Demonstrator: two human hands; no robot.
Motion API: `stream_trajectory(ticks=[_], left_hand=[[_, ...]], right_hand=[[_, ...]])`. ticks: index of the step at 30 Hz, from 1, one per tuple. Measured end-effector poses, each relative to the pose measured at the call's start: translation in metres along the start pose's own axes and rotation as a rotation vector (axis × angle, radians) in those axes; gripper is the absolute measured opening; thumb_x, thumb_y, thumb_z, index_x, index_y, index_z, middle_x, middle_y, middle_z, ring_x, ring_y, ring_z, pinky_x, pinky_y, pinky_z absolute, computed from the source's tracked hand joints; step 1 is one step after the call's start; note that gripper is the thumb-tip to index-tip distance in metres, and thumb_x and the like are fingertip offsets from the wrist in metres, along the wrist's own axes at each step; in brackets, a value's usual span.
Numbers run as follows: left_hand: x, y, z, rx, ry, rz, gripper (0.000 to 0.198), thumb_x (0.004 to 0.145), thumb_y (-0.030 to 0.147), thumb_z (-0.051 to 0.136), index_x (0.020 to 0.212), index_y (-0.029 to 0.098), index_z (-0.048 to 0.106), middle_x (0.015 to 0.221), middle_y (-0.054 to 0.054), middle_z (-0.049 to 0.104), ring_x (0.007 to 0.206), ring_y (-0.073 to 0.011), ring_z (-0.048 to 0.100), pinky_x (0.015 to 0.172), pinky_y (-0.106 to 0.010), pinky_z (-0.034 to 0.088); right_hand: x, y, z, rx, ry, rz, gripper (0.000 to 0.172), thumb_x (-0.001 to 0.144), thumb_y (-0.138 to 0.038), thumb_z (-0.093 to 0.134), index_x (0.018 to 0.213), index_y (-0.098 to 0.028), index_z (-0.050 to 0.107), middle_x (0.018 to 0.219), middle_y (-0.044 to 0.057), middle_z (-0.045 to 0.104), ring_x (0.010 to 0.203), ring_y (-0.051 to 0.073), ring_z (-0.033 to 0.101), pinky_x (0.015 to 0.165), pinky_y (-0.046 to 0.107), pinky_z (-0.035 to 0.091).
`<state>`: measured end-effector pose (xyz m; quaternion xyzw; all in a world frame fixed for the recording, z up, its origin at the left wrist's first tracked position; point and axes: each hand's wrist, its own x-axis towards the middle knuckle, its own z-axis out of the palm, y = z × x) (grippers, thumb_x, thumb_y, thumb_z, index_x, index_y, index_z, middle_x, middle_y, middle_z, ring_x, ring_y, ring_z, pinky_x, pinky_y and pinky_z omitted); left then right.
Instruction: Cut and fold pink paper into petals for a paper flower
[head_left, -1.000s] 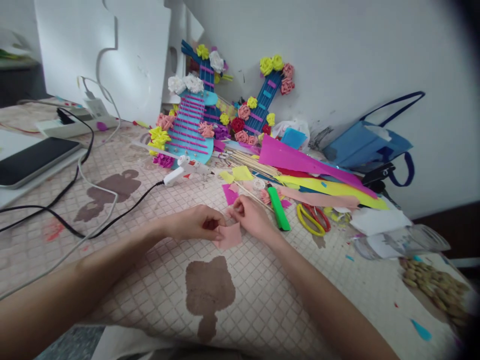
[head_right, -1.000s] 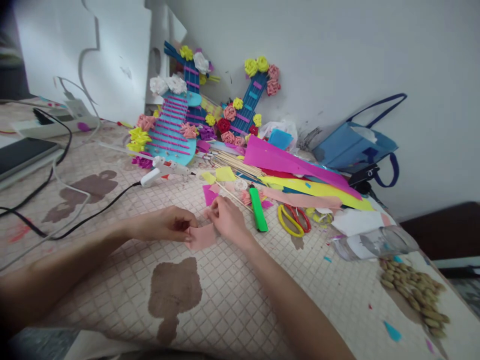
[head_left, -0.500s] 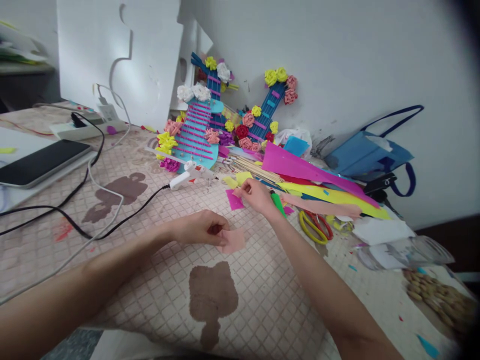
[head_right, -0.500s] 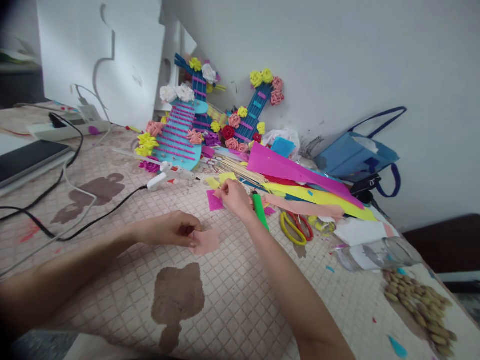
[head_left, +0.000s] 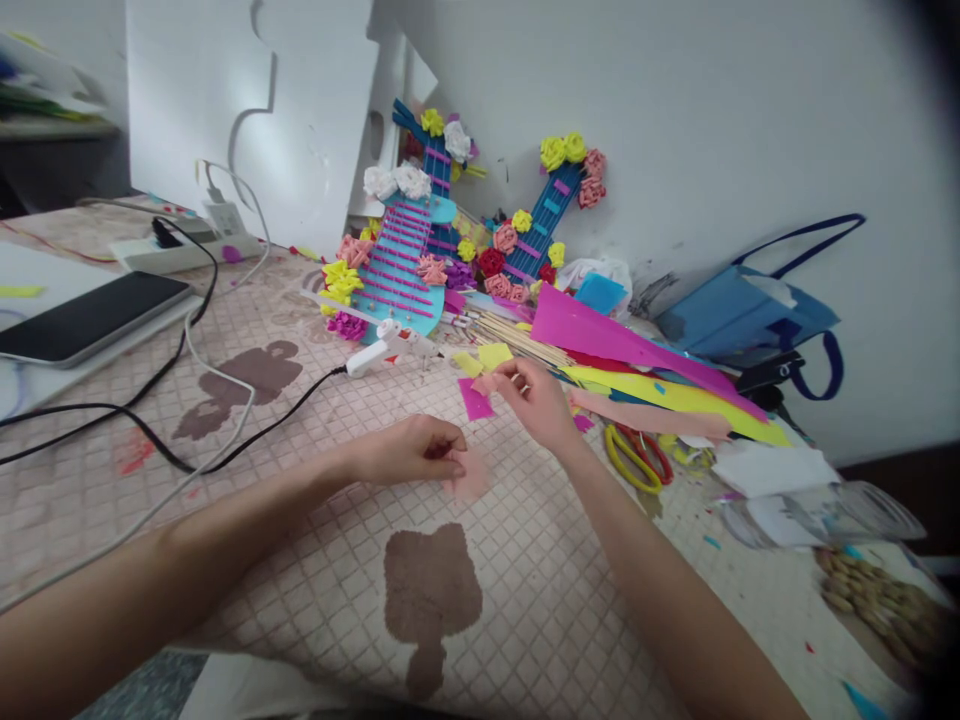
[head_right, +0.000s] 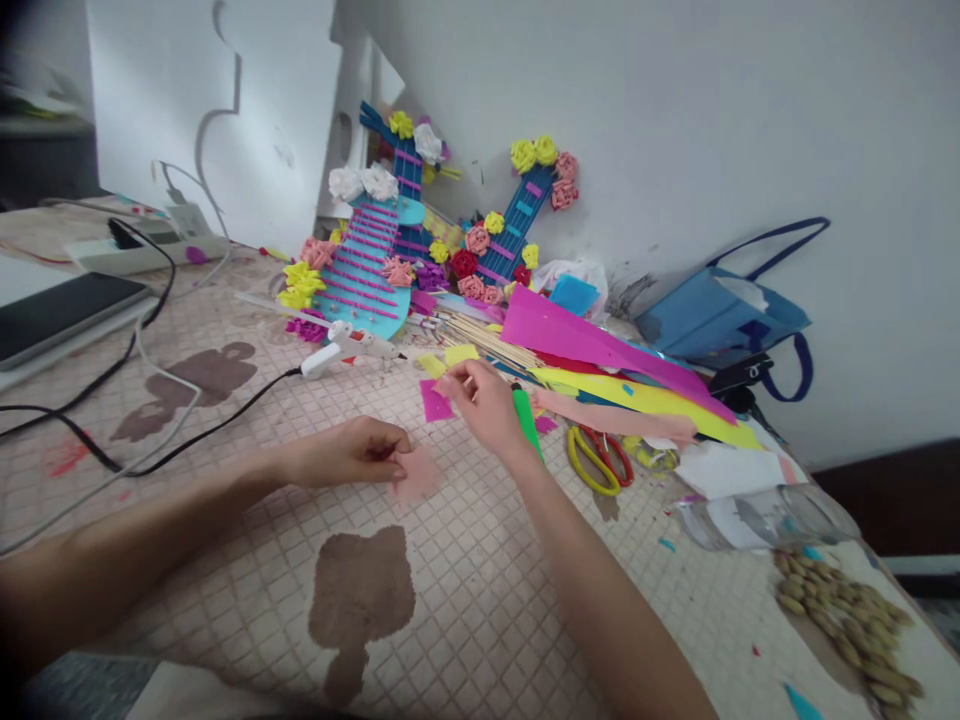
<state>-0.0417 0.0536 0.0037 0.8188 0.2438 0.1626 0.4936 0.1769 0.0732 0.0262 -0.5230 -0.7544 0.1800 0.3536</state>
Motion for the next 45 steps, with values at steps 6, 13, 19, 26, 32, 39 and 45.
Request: stream_trajectory(ticks=[6,13,19,26,32,39,45], left_hand=[[-0.001,0.007,0.005,-0.102,-0.118,0.023,0.020,0.085,0.032,0.056,0.077,0.013,0.055,0.066,0.001,0.057,0.058,-0.0081,0.048,0.051,-0.018,0.035],[0.002,0.004,0.006,-0.152,-0.064,-0.022,0.018,0.083,0.031,0.059,0.085,0.013,0.059,0.066,0.002,0.055,0.059,-0.0086,0.051,0.051,-0.018,0.036],[0.009,0.003,0.011,-0.560,0.089,-0.125,0.030,0.083,0.035,0.062,0.103,0.014,0.053,0.073,0.001,0.060,0.066,-0.0110,0.059,0.061,-0.025,0.048],[0.015,0.001,0.014,-0.726,0.134,-0.179,0.045,0.076,0.023,0.070,0.114,0.015,0.047,0.083,-0.001,0.065,0.071,-0.0115,0.062,0.068,-0.028,0.051],[0.026,-0.009,0.013,-0.544,0.160,-0.101,0.032,0.075,0.020,0.068,0.102,0.012,0.053,0.077,0.000,0.063,0.067,-0.0099,0.060,0.061,-0.024,0.048],[0.031,-0.012,0.011,-0.469,0.197,0.003,0.019,0.079,0.024,0.066,0.089,0.011,0.057,0.079,-0.003,0.063,0.071,-0.0105,0.060,0.065,-0.026,0.050],[0.022,-0.002,0.012,-0.067,0.403,0.049,0.030,0.078,0.029,0.067,0.102,0.015,0.059,0.106,-0.009,0.062,0.100,-0.0202,0.057,0.083,-0.035,0.048]], right_hand=[[-0.048,-0.028,0.005,0.423,-0.501,0.023,0.028,0.083,-0.038,0.062,0.103,-0.020,0.056,0.100,0.004,0.063,0.089,0.016,0.059,0.079,0.031,0.047],[-0.066,-0.022,0.006,0.668,-0.367,0.257,0.023,0.079,-0.025,0.065,0.094,-0.021,0.049,0.084,-0.001,0.054,0.075,0.012,0.056,0.067,0.026,0.046],[-0.075,-0.016,0.006,0.684,-0.259,0.368,0.023,0.079,-0.028,0.062,0.095,-0.023,0.046,0.081,-0.002,0.053,0.066,0.011,0.054,0.053,0.023,0.043],[-0.085,-0.007,0.009,0.715,-0.096,0.436,0.018,0.080,-0.025,0.061,0.091,-0.025,0.047,0.075,-0.002,0.052,0.059,0.011,0.053,0.049,0.024,0.045],[-0.097,-0.008,-0.009,0.469,-0.240,0.223,0.020,0.086,-0.015,0.043,0.096,-0.025,0.057,0.080,0.002,0.058,0.065,0.015,0.057,0.060,0.032,0.049],[-0.102,0.001,-0.007,0.202,-0.226,0.035,0.030,0.078,-0.007,0.048,0.101,-0.024,0.060,0.095,0.003,0.062,0.085,0.018,0.059,0.071,0.031,0.047],[-0.105,0.000,0.003,0.083,-0.013,-0.008,0.010,0.082,-0.013,0.055,0.084,-0.022,0.059,0.082,0.003,0.058,0.077,0.017,0.056,0.067,0.029,0.044]])
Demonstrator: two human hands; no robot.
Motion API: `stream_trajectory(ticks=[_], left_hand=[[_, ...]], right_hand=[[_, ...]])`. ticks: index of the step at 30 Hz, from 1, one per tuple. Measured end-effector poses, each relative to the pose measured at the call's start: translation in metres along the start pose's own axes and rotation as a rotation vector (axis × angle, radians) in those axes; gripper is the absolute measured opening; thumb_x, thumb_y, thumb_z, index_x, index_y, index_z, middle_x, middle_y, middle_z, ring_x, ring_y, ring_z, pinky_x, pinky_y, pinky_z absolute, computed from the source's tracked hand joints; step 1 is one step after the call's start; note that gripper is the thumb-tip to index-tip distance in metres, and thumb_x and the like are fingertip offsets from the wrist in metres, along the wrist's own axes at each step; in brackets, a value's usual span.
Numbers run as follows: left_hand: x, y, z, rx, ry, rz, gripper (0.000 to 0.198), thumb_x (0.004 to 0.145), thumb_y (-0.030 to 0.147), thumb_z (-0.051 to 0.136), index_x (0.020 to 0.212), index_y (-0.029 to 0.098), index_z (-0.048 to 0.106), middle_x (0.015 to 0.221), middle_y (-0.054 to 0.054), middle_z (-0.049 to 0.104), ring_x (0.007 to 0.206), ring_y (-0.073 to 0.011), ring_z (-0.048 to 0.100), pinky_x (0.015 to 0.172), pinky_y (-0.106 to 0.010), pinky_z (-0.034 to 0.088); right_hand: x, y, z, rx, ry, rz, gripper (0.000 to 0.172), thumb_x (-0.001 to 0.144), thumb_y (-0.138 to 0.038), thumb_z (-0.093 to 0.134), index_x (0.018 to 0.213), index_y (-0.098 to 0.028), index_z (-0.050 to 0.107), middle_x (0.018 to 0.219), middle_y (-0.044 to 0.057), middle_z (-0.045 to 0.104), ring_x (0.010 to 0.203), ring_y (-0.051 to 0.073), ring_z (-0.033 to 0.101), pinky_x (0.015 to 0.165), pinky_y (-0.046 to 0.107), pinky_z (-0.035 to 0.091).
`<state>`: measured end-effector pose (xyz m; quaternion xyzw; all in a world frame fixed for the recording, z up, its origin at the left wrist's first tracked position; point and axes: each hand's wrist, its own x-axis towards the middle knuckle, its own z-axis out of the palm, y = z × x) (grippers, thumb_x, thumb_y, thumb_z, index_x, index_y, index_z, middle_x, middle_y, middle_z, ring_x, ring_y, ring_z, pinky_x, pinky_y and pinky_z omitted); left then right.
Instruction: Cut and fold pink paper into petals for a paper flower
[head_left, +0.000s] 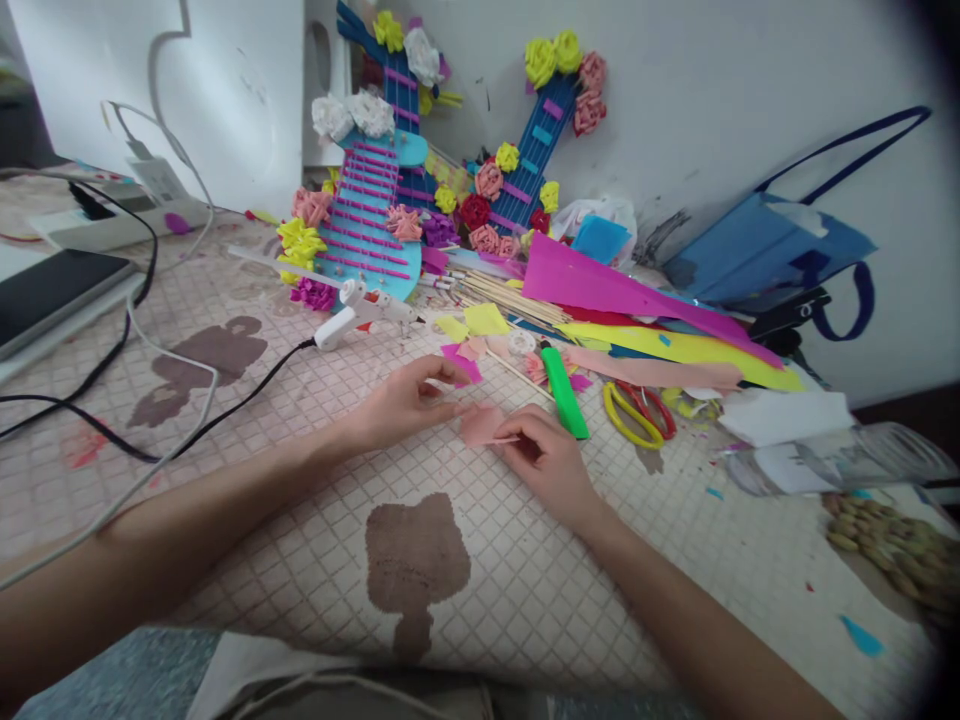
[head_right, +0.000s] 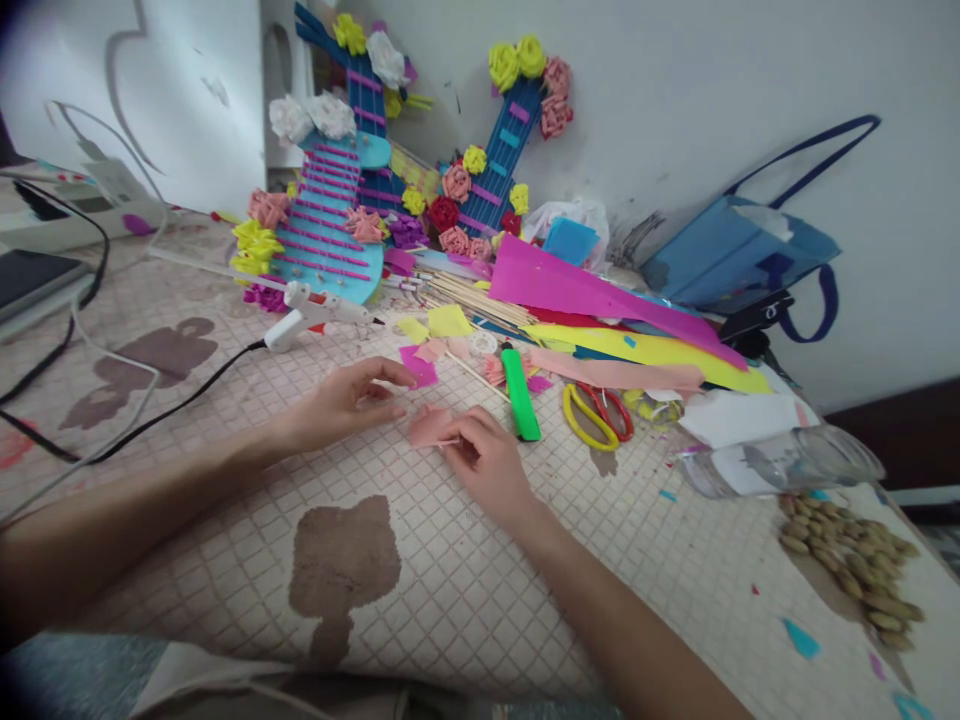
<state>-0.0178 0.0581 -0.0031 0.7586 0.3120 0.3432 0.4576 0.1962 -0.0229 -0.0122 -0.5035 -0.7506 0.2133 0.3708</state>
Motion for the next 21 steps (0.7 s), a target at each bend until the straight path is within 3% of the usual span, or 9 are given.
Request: stream_trajectory(ticks=[5,9,15,21], left_hand=[[-0.017,0.016,0.012,0.356,-0.134,0.241,0.044,0.069,0.033,0.077,0.105,0.016,0.059,0.107,-0.009,0.058,0.103,-0.0240,0.051,0.089,-0.039,0.043],[-0.021,0.015,0.021,0.510,-0.144,0.259,0.008,0.084,0.017,0.059,0.091,0.015,0.062,0.093,-0.008,0.059,0.092,-0.0210,0.052,0.081,-0.034,0.042],[-0.021,0.010,0.017,0.513,-0.233,0.252,0.010,0.085,0.014,0.055,0.081,0.015,0.064,0.083,-0.005,0.058,0.085,-0.0186,0.053,0.078,-0.031,0.040],[-0.023,0.012,0.014,0.438,-0.262,0.214,0.011,0.082,0.018,0.061,0.092,0.014,0.061,0.092,-0.007,0.060,0.091,-0.0200,0.054,0.081,-0.032,0.040]], right_hand=[[-0.002,-0.004,0.002,-0.074,0.005,-0.045,0.009,0.084,-0.014,0.055,0.081,-0.022,0.058,0.082,0.003,0.052,0.070,0.015,0.051,0.059,0.027,0.042],[-0.003,-0.001,-0.002,-0.080,-0.125,-0.093,0.009,0.085,-0.015,0.055,0.087,-0.023,0.056,0.085,0.003,0.051,0.075,0.016,0.051,0.063,0.028,0.043],[-0.004,-0.001,-0.016,-0.016,-0.282,-0.056,0.017,0.082,-0.012,0.058,0.093,-0.024,0.052,0.094,0.003,0.049,0.076,0.014,0.050,0.063,0.026,0.045],[-0.005,-0.003,-0.018,-0.018,-0.338,-0.115,0.015,0.085,-0.010,0.053,0.091,-0.023,0.058,0.096,0.004,0.051,0.091,0.016,0.054,0.077,0.029,0.045]])
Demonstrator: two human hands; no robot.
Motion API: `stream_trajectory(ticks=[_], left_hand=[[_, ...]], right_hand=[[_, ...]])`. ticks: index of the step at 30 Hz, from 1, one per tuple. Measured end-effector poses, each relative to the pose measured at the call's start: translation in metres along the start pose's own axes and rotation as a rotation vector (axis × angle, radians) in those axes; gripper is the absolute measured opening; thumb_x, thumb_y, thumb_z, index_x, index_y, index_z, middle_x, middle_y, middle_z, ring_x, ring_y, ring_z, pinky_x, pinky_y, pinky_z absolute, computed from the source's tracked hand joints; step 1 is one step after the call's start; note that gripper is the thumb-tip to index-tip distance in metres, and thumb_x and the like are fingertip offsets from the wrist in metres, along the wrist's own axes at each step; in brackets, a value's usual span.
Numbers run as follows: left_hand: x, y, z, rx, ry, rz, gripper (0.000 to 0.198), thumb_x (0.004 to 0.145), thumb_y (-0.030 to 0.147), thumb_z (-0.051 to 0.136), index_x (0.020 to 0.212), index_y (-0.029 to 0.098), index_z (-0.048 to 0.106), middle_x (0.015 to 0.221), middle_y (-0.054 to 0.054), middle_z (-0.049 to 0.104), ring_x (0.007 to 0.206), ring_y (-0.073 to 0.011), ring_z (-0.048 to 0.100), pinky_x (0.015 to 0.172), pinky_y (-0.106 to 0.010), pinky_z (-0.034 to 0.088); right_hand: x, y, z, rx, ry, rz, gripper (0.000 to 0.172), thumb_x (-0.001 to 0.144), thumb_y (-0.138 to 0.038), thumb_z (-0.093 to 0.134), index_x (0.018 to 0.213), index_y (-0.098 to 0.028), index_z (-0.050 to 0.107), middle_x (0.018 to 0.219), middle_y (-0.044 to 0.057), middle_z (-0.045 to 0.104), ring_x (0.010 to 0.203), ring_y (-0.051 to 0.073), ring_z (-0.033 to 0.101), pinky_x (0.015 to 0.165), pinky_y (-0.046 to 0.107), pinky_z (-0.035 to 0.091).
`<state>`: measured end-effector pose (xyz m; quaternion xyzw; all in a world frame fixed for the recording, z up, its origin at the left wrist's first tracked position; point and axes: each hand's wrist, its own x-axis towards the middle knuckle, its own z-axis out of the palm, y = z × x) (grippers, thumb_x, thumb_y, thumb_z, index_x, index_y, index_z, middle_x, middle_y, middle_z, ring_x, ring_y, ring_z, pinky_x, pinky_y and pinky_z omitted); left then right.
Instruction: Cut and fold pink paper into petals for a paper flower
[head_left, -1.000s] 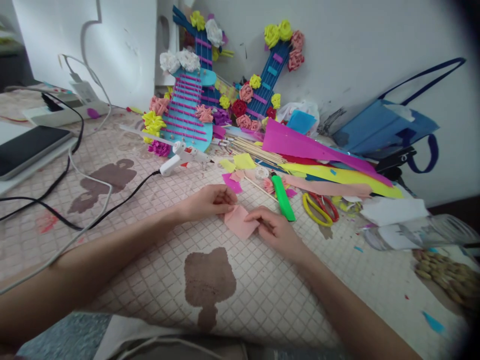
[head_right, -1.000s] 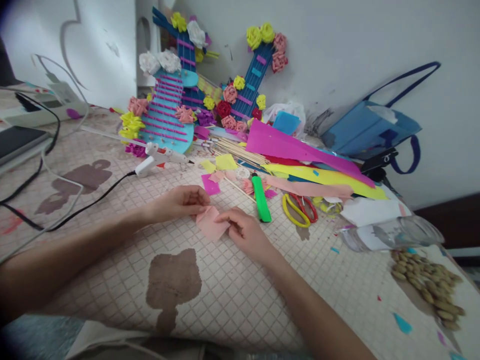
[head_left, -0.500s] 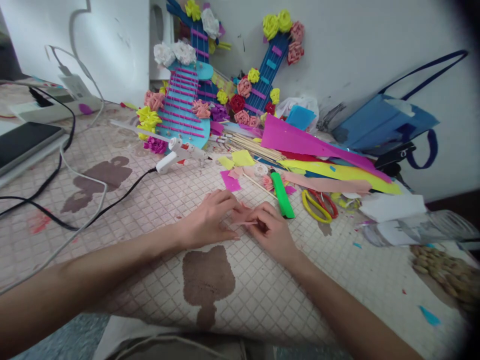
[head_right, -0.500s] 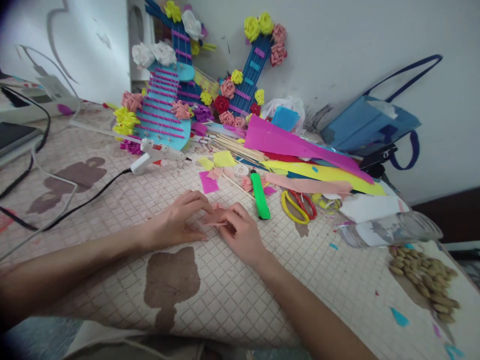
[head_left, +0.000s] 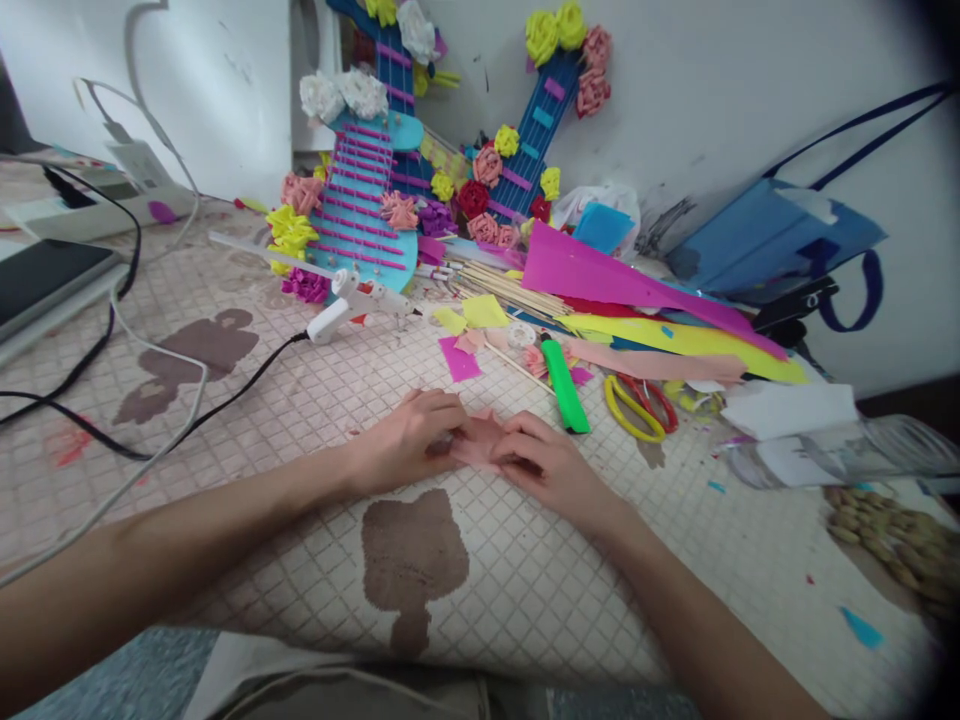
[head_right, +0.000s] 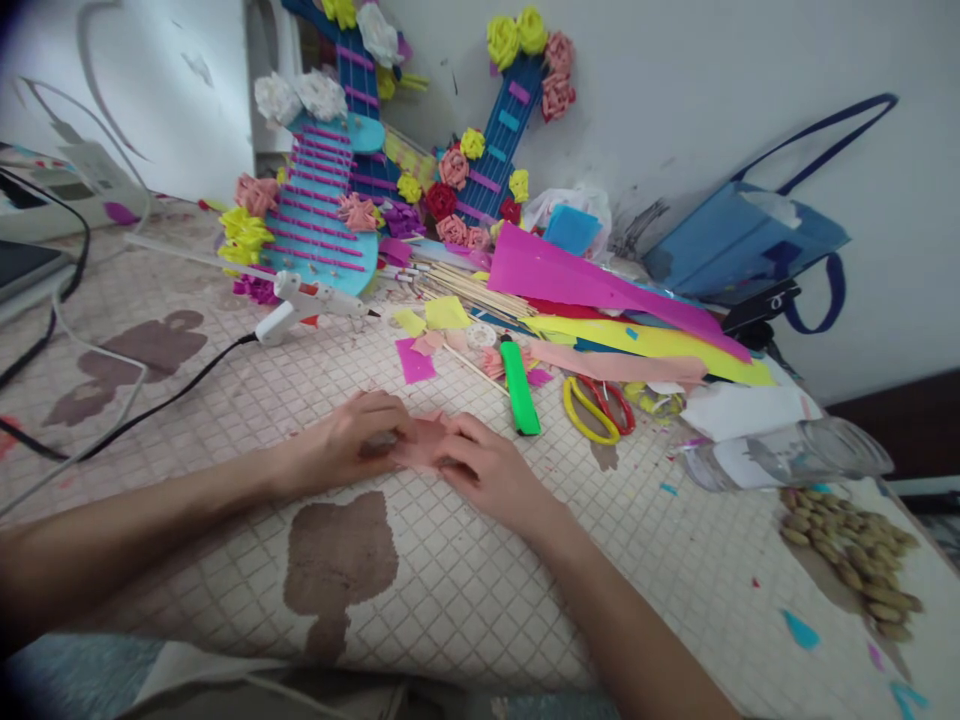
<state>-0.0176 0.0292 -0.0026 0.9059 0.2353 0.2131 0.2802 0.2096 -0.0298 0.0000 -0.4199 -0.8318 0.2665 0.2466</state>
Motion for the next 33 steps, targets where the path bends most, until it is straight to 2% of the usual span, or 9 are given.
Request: stream_trajectory(ticks=[3,8,14,20,24,27,30,33], left_hand=[[0.000,-0.004,-0.005,-0.060,-0.032,0.025,0.003,0.083,0.016,0.060,0.082,0.014,0.061,0.089,-0.006,0.059,0.087,-0.0176,0.054,0.078,-0.029,0.042],[0.003,-0.006,-0.010,-0.105,-0.039,0.060,0.008,0.084,0.013,0.059,0.079,0.014,0.064,0.087,-0.006,0.060,0.084,-0.0161,0.055,0.077,-0.027,0.041],[0.008,0.001,-0.005,-0.126,-0.028,0.030,0.014,0.086,0.016,0.056,0.081,0.016,0.069,0.081,-0.004,0.063,0.080,-0.0149,0.057,0.077,-0.028,0.042],[0.011,0.003,0.000,-0.088,0.019,-0.057,0.012,0.084,0.020,0.060,0.078,0.015,0.069,0.079,-0.004,0.062,0.079,-0.0161,0.057,0.074,-0.029,0.042],[0.011,0.002,-0.004,-0.149,-0.049,0.003,0.012,0.086,0.021,0.060,0.081,0.018,0.071,0.085,-0.004,0.062,0.084,-0.0156,0.057,0.079,-0.029,0.042],[0.009,-0.002,-0.009,-0.172,-0.107,0.053,0.011,0.085,0.020,0.062,0.083,0.021,0.072,0.093,-0.004,0.063,0.089,-0.0158,0.057,0.084,-0.031,0.041],[0.007,-0.005,-0.011,-0.131,-0.147,0.050,0.009,0.084,0.020,0.064,0.083,0.022,0.073,0.099,-0.004,0.061,0.095,-0.0179,0.056,0.088,-0.034,0.038],[0.005,-0.005,-0.013,-0.104,-0.194,0.017,0.009,0.084,0.021,0.064,0.085,0.023,0.072,0.103,-0.004,0.060,0.101,-0.0198,0.054,0.090,-0.036,0.034]], right_hand=[[0.000,0.001,0.002,0.006,0.023,-0.006,0.014,0.086,-0.010,0.052,0.087,-0.022,0.058,0.095,0.004,0.053,0.090,0.017,0.055,0.078,0.030,0.045],[0.001,-0.002,0.004,0.012,0.038,0.060,0.014,0.084,-0.009,0.054,0.087,-0.022,0.059,0.095,0.003,0.055,0.088,0.016,0.055,0.076,0.029,0.044],[0.004,-0.007,0.009,0.015,0.092,0.154,0.014,0.082,-0.007,0.056,0.082,-0.021,0.059,0.087,0.000,0.054,0.079,0.013,0.053,0.068,0.026,0.041],[0.007,-0.010,0.010,0.042,0.108,0.195,0.013,0.081,-0.007,0.058,0.078,-0.019,0.058,0.082,0.000,0.052,0.076,0.012,0.051,0.065,0.025,0.039],[0.006,-0.010,0.007,0.114,0.060,0.190,0.014,0.081,-0.006,0.058,0.080,-0.020,0.060,0.086,0.000,0.051,0.074,0.011,0.051,0.064,0.024,0.040],[0.004,-0.009,0.003,0.153,0.003,0.148,0.018,0.081,-0.004,0.056,0.083,-0.021,0.061,0.091,0.001,0.052,0.080,0.012,0.053,0.069,0.025,0.042],[0.004,-0.010,-0.002,0.160,-0.043,0.107,0.017,0.082,-0.004,0.057,0.084,-0.021,0.062,0.096,0.002,0.053,0.092,0.015,0.054,0.079,0.028,0.044],[0.004,-0.011,-0.004,0.151,-0.066,0.099,0.015,0.083,-0.007,0.058,0.084,-0.021,0.062,0.096,0.002,0.053,0.094,0.015,0.054,0.081,0.029,0.044]])
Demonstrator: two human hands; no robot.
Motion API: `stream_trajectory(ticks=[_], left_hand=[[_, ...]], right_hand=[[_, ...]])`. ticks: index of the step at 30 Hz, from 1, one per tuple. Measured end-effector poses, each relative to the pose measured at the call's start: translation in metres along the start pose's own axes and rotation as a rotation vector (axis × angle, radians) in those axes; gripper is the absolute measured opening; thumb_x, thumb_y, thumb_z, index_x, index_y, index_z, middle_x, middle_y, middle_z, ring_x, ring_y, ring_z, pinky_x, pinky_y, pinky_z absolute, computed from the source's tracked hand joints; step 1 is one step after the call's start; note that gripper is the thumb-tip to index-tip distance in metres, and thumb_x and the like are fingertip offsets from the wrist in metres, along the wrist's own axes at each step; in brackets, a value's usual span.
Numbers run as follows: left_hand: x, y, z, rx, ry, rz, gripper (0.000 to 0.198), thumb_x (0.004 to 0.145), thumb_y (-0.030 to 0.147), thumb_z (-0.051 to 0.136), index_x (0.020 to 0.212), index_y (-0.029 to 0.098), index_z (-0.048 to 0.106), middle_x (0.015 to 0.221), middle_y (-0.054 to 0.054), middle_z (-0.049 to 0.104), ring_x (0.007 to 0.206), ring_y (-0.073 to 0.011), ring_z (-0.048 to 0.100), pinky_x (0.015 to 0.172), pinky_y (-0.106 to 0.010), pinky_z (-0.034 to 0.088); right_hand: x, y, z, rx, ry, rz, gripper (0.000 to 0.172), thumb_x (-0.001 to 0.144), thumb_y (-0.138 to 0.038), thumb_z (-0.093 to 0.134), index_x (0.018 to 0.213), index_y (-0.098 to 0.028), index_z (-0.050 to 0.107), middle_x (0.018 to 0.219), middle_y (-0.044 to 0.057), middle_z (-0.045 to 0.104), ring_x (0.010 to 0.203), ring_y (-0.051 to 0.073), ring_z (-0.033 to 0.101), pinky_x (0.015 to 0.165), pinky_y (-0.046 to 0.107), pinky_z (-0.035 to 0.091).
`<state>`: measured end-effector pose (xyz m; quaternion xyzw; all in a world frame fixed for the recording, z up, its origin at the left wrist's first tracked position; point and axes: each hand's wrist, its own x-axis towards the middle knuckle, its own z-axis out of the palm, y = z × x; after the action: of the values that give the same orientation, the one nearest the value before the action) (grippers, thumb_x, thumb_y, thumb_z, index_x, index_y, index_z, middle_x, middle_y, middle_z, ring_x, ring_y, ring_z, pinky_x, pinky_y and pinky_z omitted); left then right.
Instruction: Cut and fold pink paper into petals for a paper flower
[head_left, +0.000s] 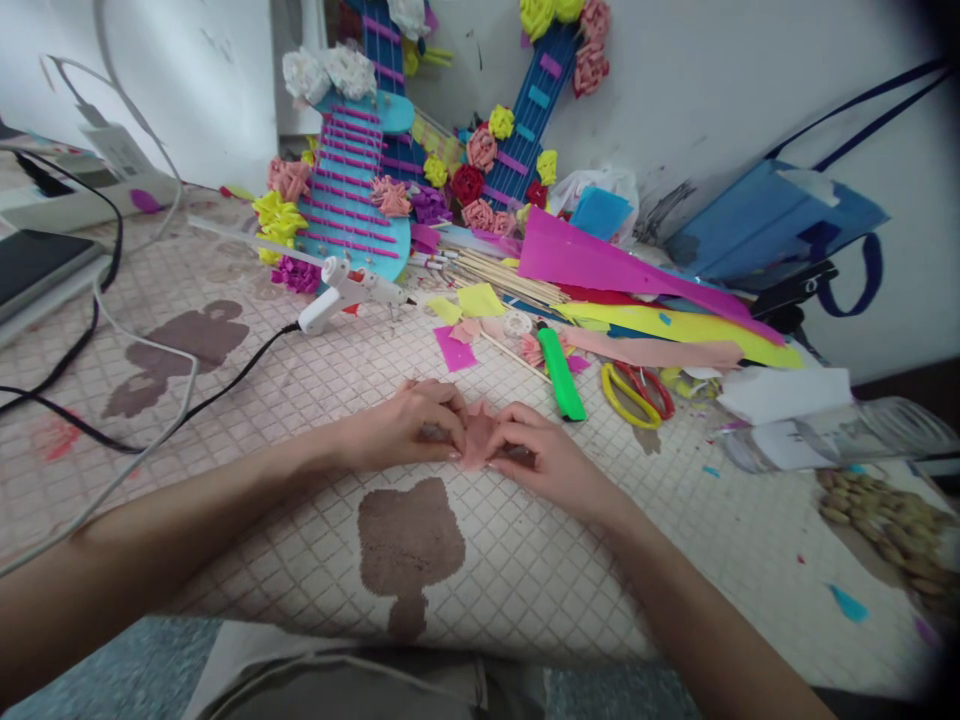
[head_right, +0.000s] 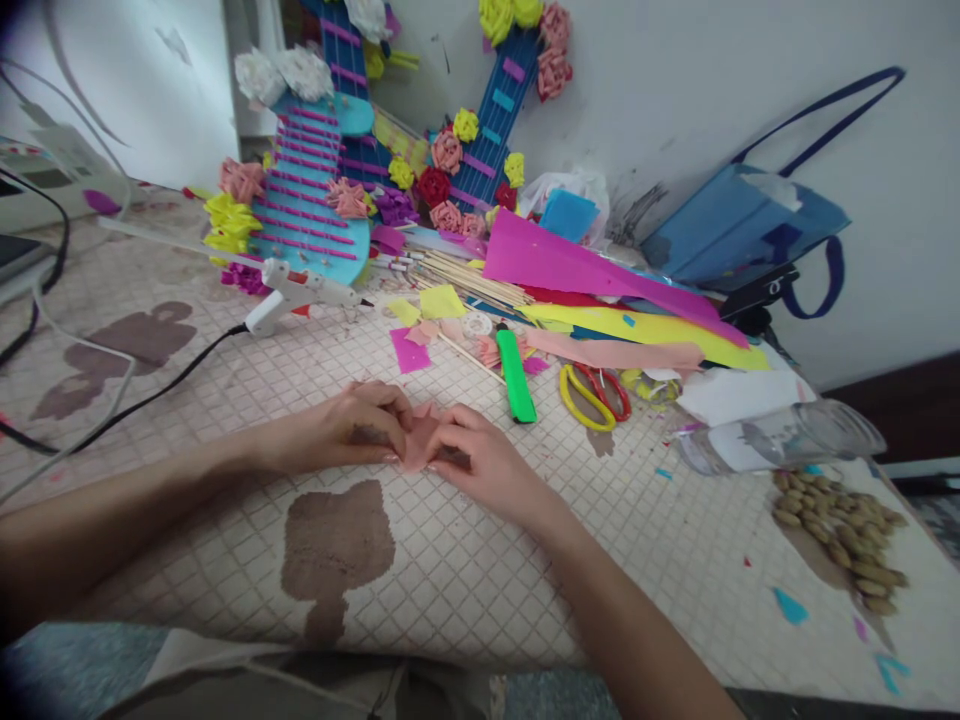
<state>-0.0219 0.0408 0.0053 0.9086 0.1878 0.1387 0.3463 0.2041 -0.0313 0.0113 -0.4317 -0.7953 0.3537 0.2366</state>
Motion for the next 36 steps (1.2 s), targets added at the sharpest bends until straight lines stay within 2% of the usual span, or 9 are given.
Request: stream_trajectory(ticks=[4,10,15,22,29,36], left_hand=[[0.000,0.000,0.000,0.008,-0.012,-0.019,0.006,0.083,0.021,0.064,0.082,0.021,0.070,0.103,-0.004,0.060,0.101,-0.0203,0.053,0.091,-0.037,0.032],[0.008,0.003,0.010,0.052,0.066,-0.087,0.009,0.082,0.022,0.063,0.076,0.017,0.066,0.091,-0.003,0.062,0.091,-0.0186,0.055,0.084,-0.035,0.032],[0.012,0.006,0.017,0.127,0.128,-0.160,0.010,0.081,0.025,0.064,0.075,0.017,0.065,0.086,-0.002,0.061,0.090,-0.0201,0.055,0.083,-0.037,0.031],[0.009,0.004,0.010,0.010,0.091,-0.086,0.011,0.084,0.023,0.060,0.076,0.016,0.064,0.084,-0.003,0.062,0.085,-0.0167,0.056,0.081,-0.032,0.037],[0.008,0.006,0.011,0.015,0.117,-0.104,0.009,0.082,0.020,0.061,0.075,0.015,0.065,0.088,-0.004,0.063,0.089,-0.0181,0.056,0.084,-0.034,0.039],[0.003,-0.006,0.002,-0.078,0.033,0.019,0.005,0.082,0.020,0.063,0.081,0.017,0.066,0.098,-0.005,0.063,0.092,-0.0168,0.058,0.086,-0.033,0.041]], right_hand=[[0.000,0.002,0.002,-0.037,0.032,0.002,0.012,0.083,-0.007,0.059,0.082,-0.020,0.059,0.093,0.001,0.052,0.089,0.014,0.054,0.077,0.028,0.043],[0.002,0.002,0.010,-0.073,0.102,0.066,0.011,0.083,-0.010,0.058,0.078,-0.019,0.056,0.087,0.000,0.051,0.080,0.012,0.052,0.070,0.026,0.042],[0.003,-0.003,0.015,-0.102,0.167,0.095,0.011,0.082,-0.010,0.061,0.077,-0.019,0.056,0.085,0.000,0.050,0.082,0.013,0.052,0.071,0.027,0.042],[0.003,-0.004,0.016,-0.081,0.173,0.128,0.010,0.082,-0.011,0.061,0.077,-0.019,0.057,0.087,0.001,0.052,0.083,0.014,0.053,0.071,0.027,0.044],[0.000,-0.006,0.014,-0.065,0.176,0.159,0.011,0.080,-0.009,0.061,0.079,-0.020,0.057,0.090,0.002,0.051,0.085,0.015,0.054,0.073,0.028,0.046],[-0.003,-0.001,0.008,-0.051,0.113,0.154,0.010,0.082,-0.010,0.057,0.080,-0.020,0.059,0.094,0.003,0.051,0.087,0.015,0.054,0.073,0.029,0.046]])
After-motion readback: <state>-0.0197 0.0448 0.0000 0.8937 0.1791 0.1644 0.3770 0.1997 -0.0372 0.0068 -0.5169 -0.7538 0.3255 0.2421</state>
